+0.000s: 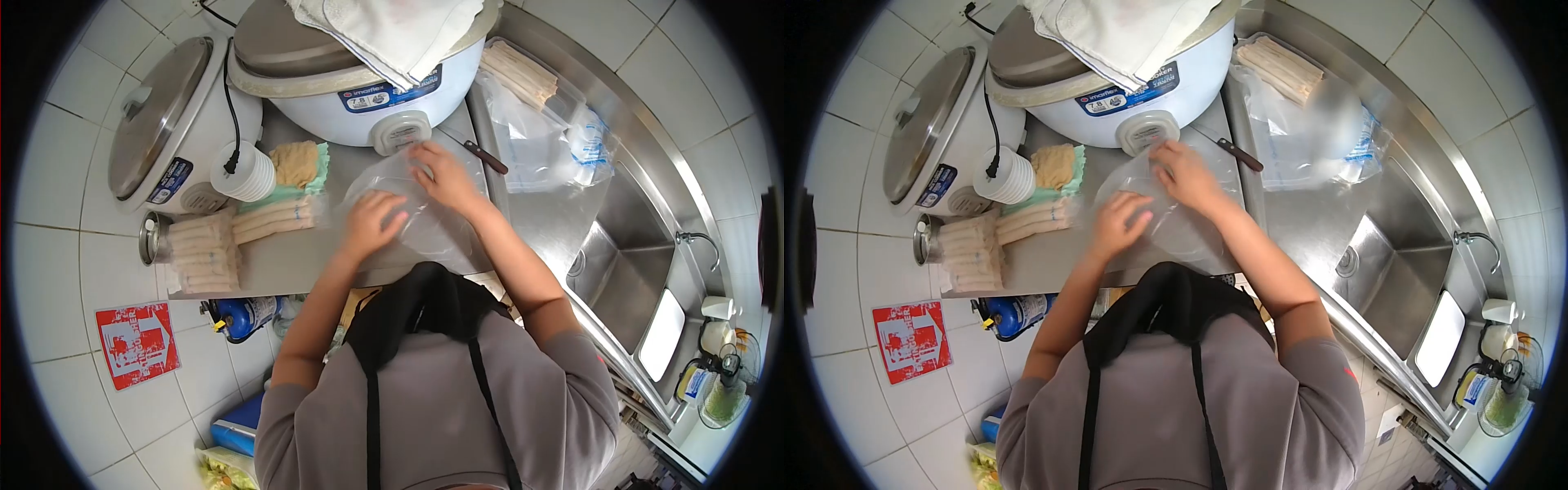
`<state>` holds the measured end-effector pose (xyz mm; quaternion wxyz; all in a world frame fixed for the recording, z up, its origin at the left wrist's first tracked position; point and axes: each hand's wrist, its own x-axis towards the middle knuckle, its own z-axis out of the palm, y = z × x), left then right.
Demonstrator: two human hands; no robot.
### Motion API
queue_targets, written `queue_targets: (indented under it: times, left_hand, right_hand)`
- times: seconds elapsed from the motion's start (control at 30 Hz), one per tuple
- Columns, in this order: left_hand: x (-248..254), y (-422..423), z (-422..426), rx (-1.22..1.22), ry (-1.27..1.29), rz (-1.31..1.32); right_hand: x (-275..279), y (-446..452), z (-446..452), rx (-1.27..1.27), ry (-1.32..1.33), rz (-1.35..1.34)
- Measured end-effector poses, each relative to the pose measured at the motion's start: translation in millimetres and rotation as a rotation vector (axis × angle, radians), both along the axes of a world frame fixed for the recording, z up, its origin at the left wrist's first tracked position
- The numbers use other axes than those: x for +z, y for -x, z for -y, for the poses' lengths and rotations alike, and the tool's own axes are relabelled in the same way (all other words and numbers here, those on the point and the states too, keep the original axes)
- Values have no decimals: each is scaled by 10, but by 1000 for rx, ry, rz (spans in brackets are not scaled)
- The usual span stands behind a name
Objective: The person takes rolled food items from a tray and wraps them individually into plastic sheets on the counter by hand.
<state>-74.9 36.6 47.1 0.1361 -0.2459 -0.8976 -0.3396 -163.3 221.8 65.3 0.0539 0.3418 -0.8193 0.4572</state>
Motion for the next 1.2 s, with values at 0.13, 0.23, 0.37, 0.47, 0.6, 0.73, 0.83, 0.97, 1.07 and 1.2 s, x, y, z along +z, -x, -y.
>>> queue_targets:
  times: [0.13, 0.23, 0.37, 0.47, 0.6, 0.73, 0.83, 0.97, 1.07, 1.2]
  left_hand:
    - [-284, 338, 143, 337, -246, 130]
    - [-375, 507, 131, 565, -40, 53]
    - [-492, 591, 119, 726, 324, -23]
    - [-451, 530, 73, 723, 246, -58]
    - [-66, 205, -156, 547, 76, -91]
    - [90, 105, -401, 400, 41, -126]
    - [145, 101, -511, 347, 32, -124]
    - [193, 126, -617, 267, 52, -188]
    - [216, 145, -746, 227, 44, -161]
    - [217, 146, -751, 214, 47, -188]
  right_hand:
    - [-167, 183, 101, -96, -169, -418]
    - [-181, -29, 164, -210, -271, -440]
    - [-262, -132, 97, -300, -303, -627]
    - [-185, -102, -10, -360, -248, -639]
    - [17, -279, -175, -214, -107, -395]
    - [180, -442, -274, -76, -14, -215]
    - [226, -452, -401, -30, -12, -142]
    - [256, -485, -582, 2, -43, -95]
    - [207, -455, -753, -31, 138, 25]
    - [60, -312, -1638, -504, 62, 75]
